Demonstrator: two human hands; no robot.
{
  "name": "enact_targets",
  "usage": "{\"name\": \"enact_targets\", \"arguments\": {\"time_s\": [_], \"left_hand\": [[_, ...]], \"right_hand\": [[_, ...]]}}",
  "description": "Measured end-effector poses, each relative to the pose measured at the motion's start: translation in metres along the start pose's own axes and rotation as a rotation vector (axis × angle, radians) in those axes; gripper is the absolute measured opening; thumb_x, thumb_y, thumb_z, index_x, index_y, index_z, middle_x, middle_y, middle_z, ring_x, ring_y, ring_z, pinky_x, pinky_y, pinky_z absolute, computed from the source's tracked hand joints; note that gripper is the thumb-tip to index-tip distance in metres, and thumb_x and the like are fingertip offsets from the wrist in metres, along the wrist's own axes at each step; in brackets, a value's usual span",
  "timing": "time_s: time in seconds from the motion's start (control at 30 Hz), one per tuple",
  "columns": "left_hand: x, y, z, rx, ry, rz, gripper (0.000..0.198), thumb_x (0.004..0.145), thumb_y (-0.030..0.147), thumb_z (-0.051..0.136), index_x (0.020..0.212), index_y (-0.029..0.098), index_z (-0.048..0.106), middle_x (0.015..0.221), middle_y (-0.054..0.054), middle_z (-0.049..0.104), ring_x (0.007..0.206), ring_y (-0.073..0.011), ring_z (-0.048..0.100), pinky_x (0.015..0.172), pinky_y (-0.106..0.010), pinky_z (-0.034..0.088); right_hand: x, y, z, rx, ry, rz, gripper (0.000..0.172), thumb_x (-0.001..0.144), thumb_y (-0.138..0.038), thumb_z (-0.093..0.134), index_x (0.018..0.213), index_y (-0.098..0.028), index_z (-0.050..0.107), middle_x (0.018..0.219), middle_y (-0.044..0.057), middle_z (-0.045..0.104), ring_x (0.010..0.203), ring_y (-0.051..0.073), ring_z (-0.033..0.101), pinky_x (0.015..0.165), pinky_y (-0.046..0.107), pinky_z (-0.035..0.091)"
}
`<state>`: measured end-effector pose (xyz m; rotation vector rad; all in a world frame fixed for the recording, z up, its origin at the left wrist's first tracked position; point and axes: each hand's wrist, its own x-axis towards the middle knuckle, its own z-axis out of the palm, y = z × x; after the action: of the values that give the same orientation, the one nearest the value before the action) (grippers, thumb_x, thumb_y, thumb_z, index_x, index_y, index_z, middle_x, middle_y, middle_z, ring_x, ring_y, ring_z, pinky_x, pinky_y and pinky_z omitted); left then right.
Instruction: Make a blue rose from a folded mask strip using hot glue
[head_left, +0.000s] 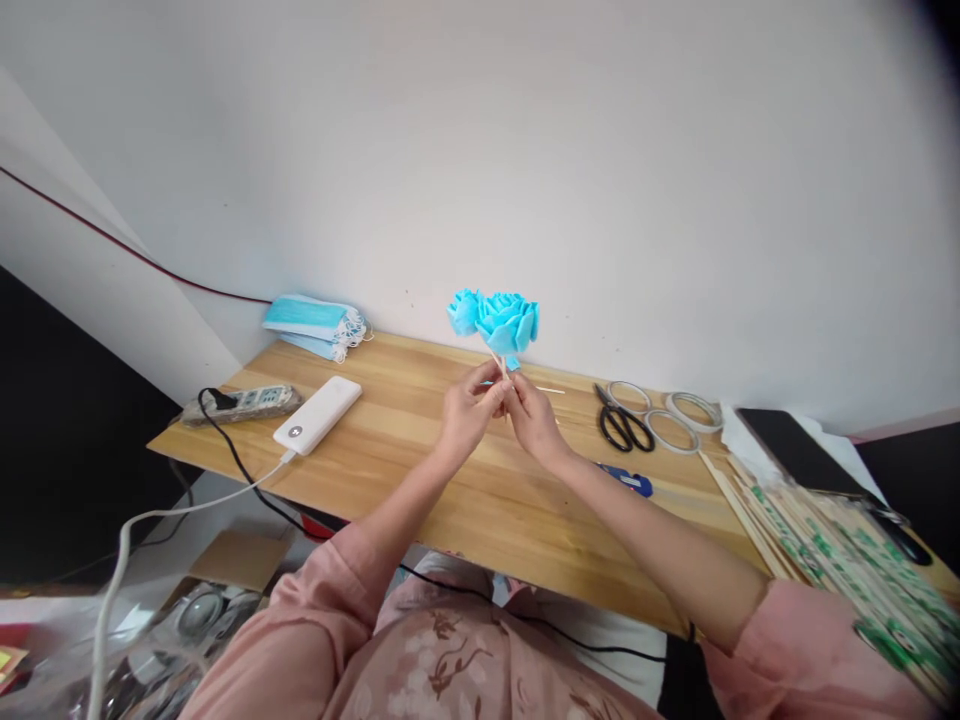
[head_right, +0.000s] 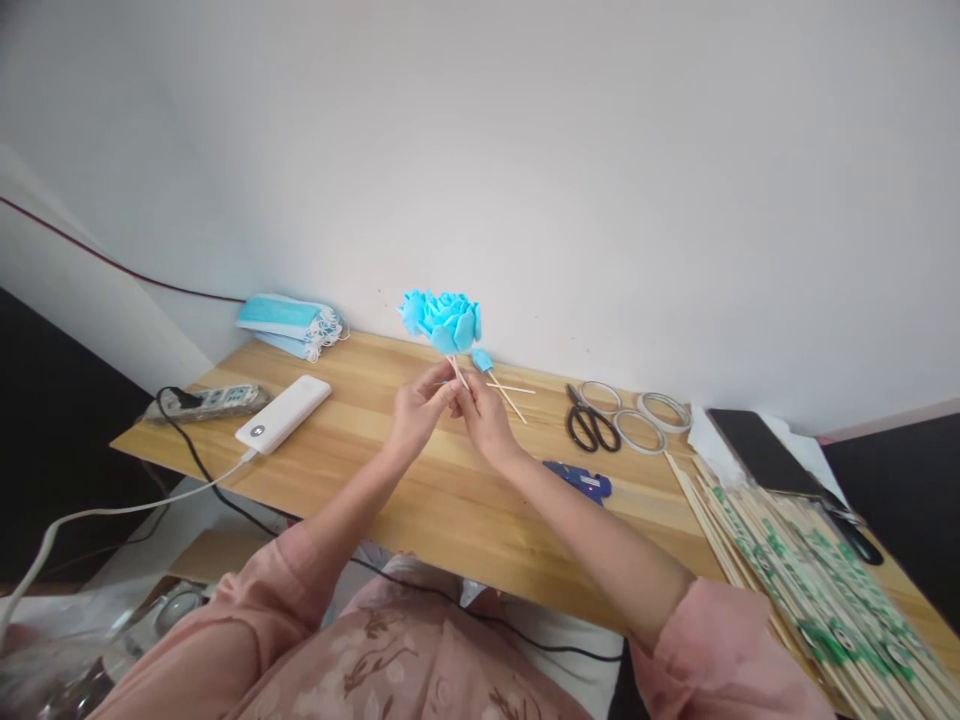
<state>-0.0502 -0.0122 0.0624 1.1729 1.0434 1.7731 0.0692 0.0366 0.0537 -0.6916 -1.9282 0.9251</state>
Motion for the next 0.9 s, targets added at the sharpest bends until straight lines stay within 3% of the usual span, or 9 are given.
{"name": "enact_targets", "arguments": {"time_s": [0.13, 0.3, 0.4, 0.47, 0.57, 0.63, 0.77, 0.9], "left_hand": [[0.002, -0.003, 0.014, 0.049, 0.179, -0.035, 0.031, 0.083, 0.045, 0.07, 0.089, 0.016, 0.074, 0.065, 0.002, 0.058, 0.053, -0.0087, 0.044, 0.05, -0.021, 0.039], [0.01, -0.004, 0.011, 0.209, 0.136, 0.054, 0.04, 0.091, 0.046, 0.06, 0.064, 0.017, 0.06, 0.055, 0.004, 0.046, 0.053, -0.0093, 0.044, 0.052, -0.021, 0.036], [0.01, -0.003, 0.009, 0.209, 0.106, 0.028, 0.04, 0.093, 0.049, 0.057, 0.071, 0.017, 0.066, 0.058, 0.002, 0.055, 0.053, -0.0113, 0.051, 0.053, -0.023, 0.041], [0.011, -0.003, 0.007, 0.202, 0.1, 0.047, 0.037, 0.092, 0.049, 0.058, 0.079, 0.017, 0.071, 0.071, -0.003, 0.068, 0.064, -0.0149, 0.062, 0.061, -0.025, 0.048], [0.015, -0.004, -0.005, 0.224, 0.084, 0.125, 0.034, 0.093, 0.046, 0.057, 0.087, 0.018, 0.076, 0.089, -0.007, 0.076, 0.089, -0.0196, 0.07, 0.081, -0.028, 0.053], [0.022, -0.007, -0.017, 0.274, 0.085, 0.156, 0.034, 0.094, 0.043, 0.055, 0.09, 0.018, 0.077, 0.09, -0.007, 0.078, 0.087, -0.0189, 0.069, 0.081, -0.028, 0.054], [0.041, -0.02, -0.046, 0.344, 0.088, 0.18, 0.032, 0.093, 0.041, 0.056, 0.089, 0.018, 0.077, 0.09, -0.008, 0.078, 0.076, -0.0174, 0.067, 0.067, -0.027, 0.052], [0.052, -0.037, -0.061, 0.361, 0.079, 0.193, 0.027, 0.09, 0.039, 0.06, 0.083, 0.018, 0.077, 0.091, -0.008, 0.079, 0.08, -0.0199, 0.07, 0.077, -0.031, 0.055]], "right_hand": [[-0.003, -0.002, 0.008, -0.09, 0.102, 0.011, 0.047, 0.101, -0.064, 0.042, 0.102, -0.021, 0.062, 0.069, -0.001, 0.058, 0.058, 0.014, 0.052, 0.057, 0.028, 0.04], [-0.004, -0.006, 0.011, -0.031, 0.14, 0.064, 0.047, 0.1, -0.065, 0.043, 0.094, -0.022, 0.062, 0.064, -0.001, 0.058, 0.056, 0.015, 0.053, 0.057, 0.028, 0.043], [-0.002, -0.004, 0.012, 0.118, 0.157, 0.161, 0.05, 0.098, -0.067, 0.042, 0.098, -0.022, 0.063, 0.064, 0.0, 0.061, 0.052, 0.016, 0.056, 0.053, 0.029, 0.047], [0.001, 0.001, 0.011, 0.175, 0.176, 0.187, 0.052, 0.097, -0.068, 0.04, 0.107, -0.022, 0.062, 0.073, 0.003, 0.068, 0.058, 0.019, 0.063, 0.058, 0.033, 0.054], [0.008, 0.01, 0.002, 0.252, 0.225, 0.197, 0.048, 0.098, -0.063, 0.039, 0.118, -0.023, 0.056, 0.087, 0.007, 0.075, 0.079, 0.023, 0.074, 0.079, 0.04, 0.061], [0.011, 0.016, -0.01, 0.191, 0.236, 0.177, 0.041, 0.1, -0.057, 0.037, 0.116, -0.023, 0.055, 0.096, 0.008, 0.078, 0.091, 0.023, 0.075, 0.09, 0.042, 0.059], [0.016, 0.024, -0.037, -0.1, 0.172, 0.083, 0.036, 0.1, -0.051, 0.04, 0.102, -0.022, 0.062, 0.099, 0.009, 0.079, 0.095, 0.023, 0.074, 0.089, 0.04, 0.057], [0.018, 0.029, -0.051, -0.249, 0.1, -0.004, 0.032, 0.095, -0.049, 0.052, 0.093, -0.022, 0.07, 0.094, 0.008, 0.078, 0.09, 0.025, 0.071, 0.088, 0.039, 0.054]]}}
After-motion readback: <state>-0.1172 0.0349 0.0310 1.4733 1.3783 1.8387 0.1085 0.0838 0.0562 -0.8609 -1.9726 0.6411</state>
